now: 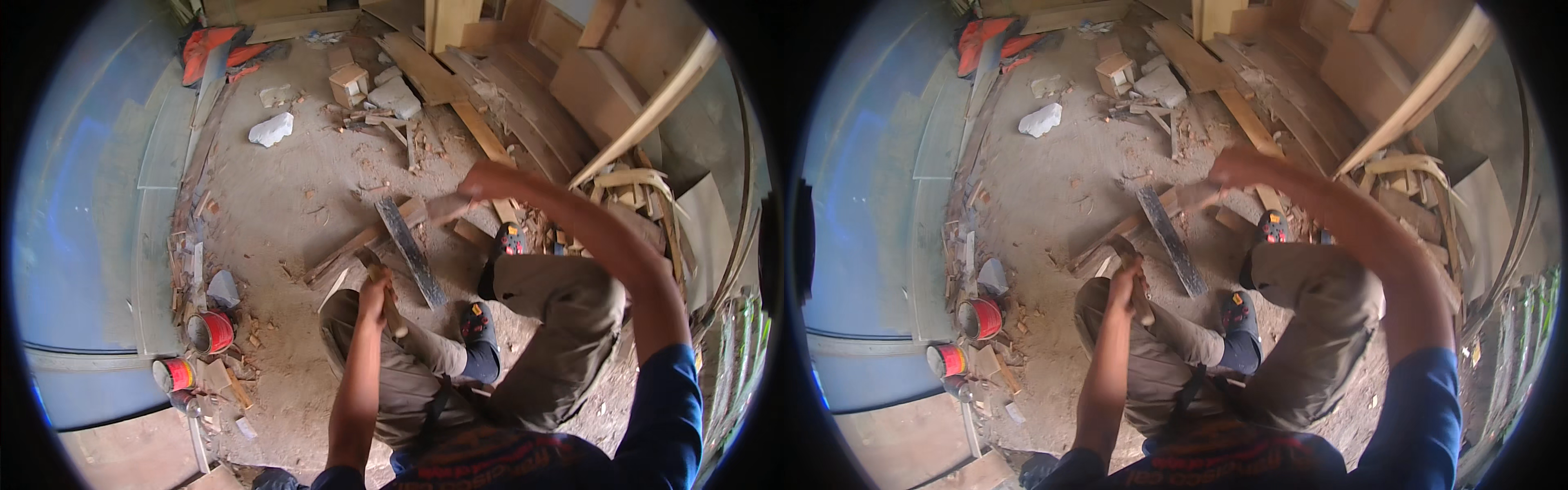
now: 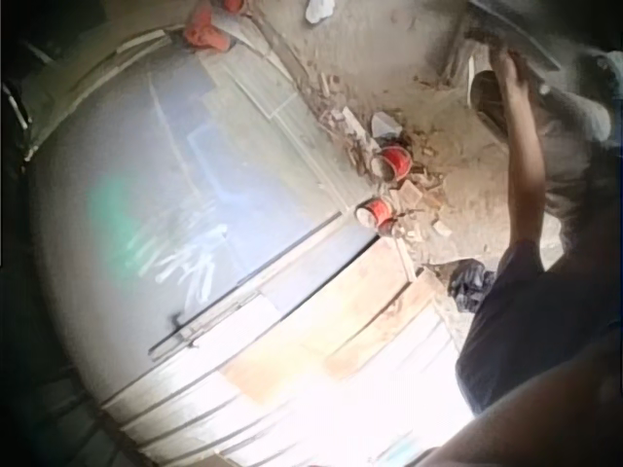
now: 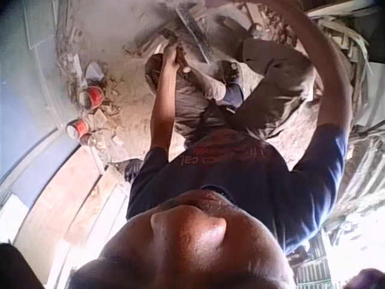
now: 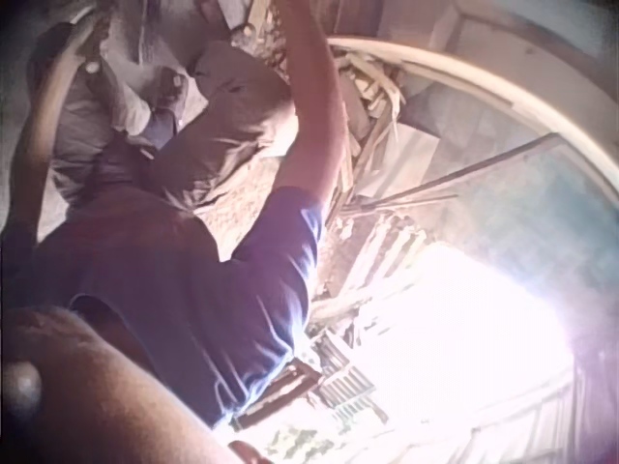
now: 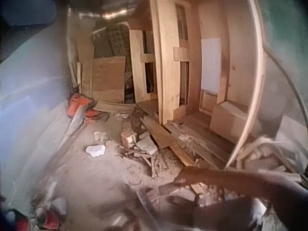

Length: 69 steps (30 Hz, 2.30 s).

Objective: The person sits on the floor and uses a hammer to repeatedly strike a piece of wood, breaking it into smaller pieces. The person adjusts the wood and continues hammering until it is fragmented.

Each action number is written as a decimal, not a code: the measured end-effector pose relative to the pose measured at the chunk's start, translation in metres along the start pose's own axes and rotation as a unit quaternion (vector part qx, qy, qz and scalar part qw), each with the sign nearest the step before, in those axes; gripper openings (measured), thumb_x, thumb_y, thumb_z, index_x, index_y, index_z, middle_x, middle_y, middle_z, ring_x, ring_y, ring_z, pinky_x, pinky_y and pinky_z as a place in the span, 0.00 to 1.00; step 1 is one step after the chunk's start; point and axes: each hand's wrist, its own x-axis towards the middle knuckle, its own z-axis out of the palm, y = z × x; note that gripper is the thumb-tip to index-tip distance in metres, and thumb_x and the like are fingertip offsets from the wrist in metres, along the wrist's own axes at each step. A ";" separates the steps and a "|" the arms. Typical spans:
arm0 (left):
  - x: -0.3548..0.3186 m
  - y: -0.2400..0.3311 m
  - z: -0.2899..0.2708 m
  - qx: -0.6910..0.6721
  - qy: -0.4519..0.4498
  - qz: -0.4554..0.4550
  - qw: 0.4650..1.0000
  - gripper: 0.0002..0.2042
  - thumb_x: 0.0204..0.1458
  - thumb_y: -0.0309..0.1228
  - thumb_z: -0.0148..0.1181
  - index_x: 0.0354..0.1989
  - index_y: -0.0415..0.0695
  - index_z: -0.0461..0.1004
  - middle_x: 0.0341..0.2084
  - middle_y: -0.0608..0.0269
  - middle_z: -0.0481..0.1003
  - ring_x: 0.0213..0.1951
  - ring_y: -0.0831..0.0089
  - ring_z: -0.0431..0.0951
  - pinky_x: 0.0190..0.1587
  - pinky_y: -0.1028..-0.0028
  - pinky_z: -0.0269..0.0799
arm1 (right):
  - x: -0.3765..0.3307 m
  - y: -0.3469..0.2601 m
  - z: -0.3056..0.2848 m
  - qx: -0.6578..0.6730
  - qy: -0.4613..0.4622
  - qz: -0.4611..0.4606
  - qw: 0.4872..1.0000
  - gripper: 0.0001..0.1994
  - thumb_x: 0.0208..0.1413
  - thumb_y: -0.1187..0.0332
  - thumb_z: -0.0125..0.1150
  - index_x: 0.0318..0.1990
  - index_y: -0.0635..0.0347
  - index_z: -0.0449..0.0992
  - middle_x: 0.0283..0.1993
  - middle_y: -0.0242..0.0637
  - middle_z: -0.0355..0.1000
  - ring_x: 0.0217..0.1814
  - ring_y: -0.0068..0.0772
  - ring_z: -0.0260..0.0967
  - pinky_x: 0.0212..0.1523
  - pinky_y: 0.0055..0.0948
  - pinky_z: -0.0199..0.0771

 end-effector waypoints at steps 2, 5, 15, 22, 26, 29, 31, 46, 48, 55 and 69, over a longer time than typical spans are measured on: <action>0.016 -0.023 -0.001 -0.036 0.028 -0.003 0.999 0.09 0.58 0.31 0.59 0.44 0.43 0.72 0.24 0.69 0.68 0.19 0.77 0.70 0.23 0.74 0.70 | 0.038 -0.023 0.040 -0.062 -0.027 -0.014 0.998 0.09 0.41 0.61 0.71 0.31 0.52 0.83 0.30 0.44 0.78 0.37 0.52 0.77 0.36 0.49 0.76; 0.033 -0.032 0.005 -0.045 -0.004 -0.007 0.999 0.10 0.55 0.26 0.59 0.45 0.45 0.71 0.28 0.69 0.70 0.26 0.79 0.70 0.23 0.76 0.70 | 0.084 -0.047 0.104 -0.032 -0.101 0.031 0.994 0.11 0.47 0.62 0.69 0.37 0.54 0.82 0.37 0.44 0.79 0.45 0.50 0.77 0.43 0.46 0.78; 0.035 -0.032 0.003 -0.080 0.047 -0.062 0.994 0.22 0.57 0.30 0.62 0.58 0.38 0.64 0.24 0.67 0.67 0.19 0.78 0.68 0.21 0.75 0.67 | 0.161 -0.047 0.179 0.151 0.063 0.234 0.958 0.22 0.53 0.64 0.66 0.57 0.46 0.73 0.57 0.37 0.72 0.63 0.43 0.67 0.61 0.41 0.70; 0.066 -0.032 0.012 0.037 0.030 -0.002 0.999 0.23 0.55 0.29 0.62 0.58 0.37 0.64 0.26 0.66 0.69 0.19 0.77 0.68 0.20 0.74 0.67 | 0.156 -0.053 0.174 0.121 0.090 0.244 0.958 0.27 0.50 0.62 0.69 0.59 0.48 0.71 0.62 0.37 0.68 0.65 0.43 0.64 0.64 0.40 0.64; 0.079 -0.033 0.021 0.059 0.013 0.022 0.998 0.20 0.57 0.30 0.60 0.56 0.38 0.65 0.26 0.66 0.70 0.20 0.78 0.69 0.19 0.74 0.67 | 0.139 -0.055 0.176 0.091 0.244 0.297 0.919 0.29 0.49 0.62 0.70 0.60 0.57 0.69 0.63 0.42 0.66 0.64 0.48 0.64 0.60 0.41 0.67; 0.089 -0.040 0.009 0.060 0.009 0.007 0.998 0.18 0.59 0.35 0.56 0.55 0.39 0.67 0.26 0.66 0.70 0.23 0.78 0.69 0.23 0.74 0.68 | 0.115 -0.090 0.196 0.228 0.306 0.352 0.854 0.30 0.50 0.63 0.70 0.60 0.61 0.68 0.61 0.45 0.66 0.61 0.47 0.66 0.57 0.41 0.69; 0.097 -0.040 0.008 0.068 0.009 0.023 0.997 0.16 0.62 0.37 0.54 0.52 0.40 0.69 0.27 0.65 0.71 0.25 0.77 0.70 0.28 0.71 0.68 | 0.088 -0.119 0.211 0.327 0.306 0.362 0.818 0.28 0.51 0.66 0.69 0.59 0.62 0.67 0.59 0.46 0.68 0.59 0.45 0.68 0.56 0.41 0.70; 0.073 -0.032 0.031 -0.071 -0.065 -0.047 0.994 0.18 0.65 0.45 0.47 0.47 0.42 0.73 0.33 0.61 0.76 0.35 0.72 0.75 0.39 0.67 0.70 | 0.032 -0.245 0.120 0.311 0.436 0.098 0.839 0.20 0.54 0.70 0.65 0.55 0.62 0.73 0.53 0.46 0.72 0.57 0.47 0.70 0.58 0.38 0.68; 0.062 -0.015 0.036 -0.142 -0.124 -0.027 0.982 0.17 0.65 0.44 0.46 0.47 0.44 0.75 0.33 0.62 0.77 0.36 0.73 0.76 0.40 0.70 0.71 | 0.050 -0.232 0.096 0.349 0.479 0.092 0.800 0.13 0.57 0.69 0.63 0.48 0.63 0.75 0.45 0.43 0.76 0.49 0.38 0.73 0.51 0.34 0.71; 0.018 0.022 0.007 -0.031 -0.041 0.093 0.994 0.15 0.63 0.43 0.50 0.43 0.45 0.76 0.29 0.66 0.78 0.32 0.77 0.76 0.34 0.74 0.69 | 0.114 -0.127 -0.061 0.517 0.422 0.306 0.679 0.24 0.61 0.48 0.60 0.22 0.60 0.72 0.19 0.31 0.69 0.19 0.23 0.66 0.23 0.27 0.66; 0.124 -0.026 -0.013 0.357 0.188 0.357 0.842 0.34 0.45 0.36 0.73 0.60 0.42 0.63 0.53 0.49 0.69 0.54 0.54 0.71 0.53 0.56 0.68 | 0.219 -0.073 -0.033 0.567 0.225 0.350 0.711 0.24 0.58 0.47 0.64 0.26 0.60 0.69 0.19 0.31 0.64 0.16 0.26 0.63 0.18 0.32 0.70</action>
